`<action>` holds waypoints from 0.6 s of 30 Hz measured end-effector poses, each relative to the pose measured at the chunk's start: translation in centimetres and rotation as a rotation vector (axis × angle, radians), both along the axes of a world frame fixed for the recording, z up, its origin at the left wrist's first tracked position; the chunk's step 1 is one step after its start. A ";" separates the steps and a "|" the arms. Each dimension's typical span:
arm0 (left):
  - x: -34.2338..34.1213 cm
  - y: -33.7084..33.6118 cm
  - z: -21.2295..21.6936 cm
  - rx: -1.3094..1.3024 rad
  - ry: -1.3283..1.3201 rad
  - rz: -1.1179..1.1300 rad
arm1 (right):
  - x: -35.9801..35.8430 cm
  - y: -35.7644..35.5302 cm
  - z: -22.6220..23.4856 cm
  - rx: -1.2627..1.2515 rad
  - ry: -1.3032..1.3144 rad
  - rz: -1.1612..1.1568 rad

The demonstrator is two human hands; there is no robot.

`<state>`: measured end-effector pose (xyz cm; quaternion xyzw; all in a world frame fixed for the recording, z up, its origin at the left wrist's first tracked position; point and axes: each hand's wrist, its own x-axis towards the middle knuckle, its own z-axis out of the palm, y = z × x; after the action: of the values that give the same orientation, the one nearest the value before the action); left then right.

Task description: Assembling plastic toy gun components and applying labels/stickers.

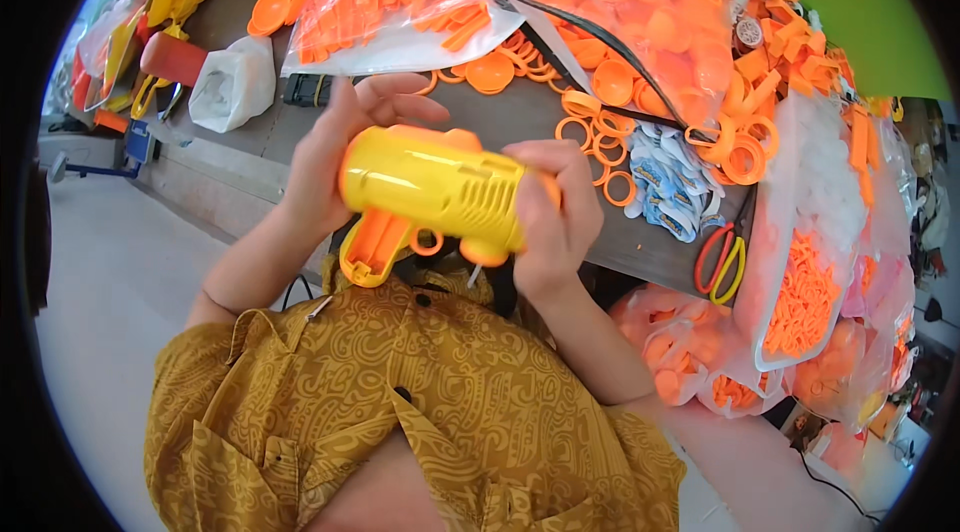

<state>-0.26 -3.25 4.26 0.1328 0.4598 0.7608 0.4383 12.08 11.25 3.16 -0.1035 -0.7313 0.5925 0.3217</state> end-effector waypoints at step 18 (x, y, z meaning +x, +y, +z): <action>1.3 1.4 -4.9 -0.270 1.236 0.269 | -2.9 5.3 -0.3 0.839 -0.034 -0.183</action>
<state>1.01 -1.82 -0.60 0.4314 0.7316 0.5279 0.0062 9.15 16.55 2.86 -0.0380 -0.9018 0.2109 0.3752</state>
